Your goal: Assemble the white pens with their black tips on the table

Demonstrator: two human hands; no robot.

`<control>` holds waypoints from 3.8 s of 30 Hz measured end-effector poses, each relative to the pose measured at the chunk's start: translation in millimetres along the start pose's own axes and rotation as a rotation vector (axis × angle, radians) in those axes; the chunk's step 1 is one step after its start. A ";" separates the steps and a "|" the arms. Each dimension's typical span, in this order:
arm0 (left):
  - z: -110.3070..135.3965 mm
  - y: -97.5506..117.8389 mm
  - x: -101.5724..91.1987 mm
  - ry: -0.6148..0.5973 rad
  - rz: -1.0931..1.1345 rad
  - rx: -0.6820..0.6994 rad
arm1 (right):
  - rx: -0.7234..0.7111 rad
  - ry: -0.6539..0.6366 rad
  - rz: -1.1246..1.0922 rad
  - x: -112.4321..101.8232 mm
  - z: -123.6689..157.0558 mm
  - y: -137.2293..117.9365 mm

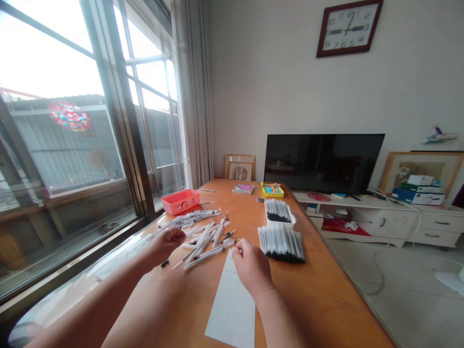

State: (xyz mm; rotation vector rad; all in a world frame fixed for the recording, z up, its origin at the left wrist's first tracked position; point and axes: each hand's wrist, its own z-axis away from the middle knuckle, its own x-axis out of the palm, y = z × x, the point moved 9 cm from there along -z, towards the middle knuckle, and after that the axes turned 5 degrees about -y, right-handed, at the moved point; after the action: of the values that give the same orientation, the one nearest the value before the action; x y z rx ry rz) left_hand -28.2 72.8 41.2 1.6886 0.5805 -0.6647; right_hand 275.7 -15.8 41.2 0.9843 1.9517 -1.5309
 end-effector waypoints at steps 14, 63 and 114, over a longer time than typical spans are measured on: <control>14.4 57.9 63.1 -0.170 0.956 -0.118 | 0.011 0.168 0.013 -14.7 -2.4 14.4; -2.1 8.7 60.5 -0.106 0.937 -0.264 | 0.023 -0.220 0.712 32.2 -75.7 -8.8; 6.7 64.0 58.4 -0.192 0.525 0.271 | 0.069 -0.125 -0.731 -21.4 -68.6 -62.0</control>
State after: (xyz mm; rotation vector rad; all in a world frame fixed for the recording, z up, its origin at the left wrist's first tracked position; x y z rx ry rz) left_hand 56.8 54.9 43.8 1.8968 -0.1015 -0.5254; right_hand 246.1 37.3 114.0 0.1644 2.3057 -1.9765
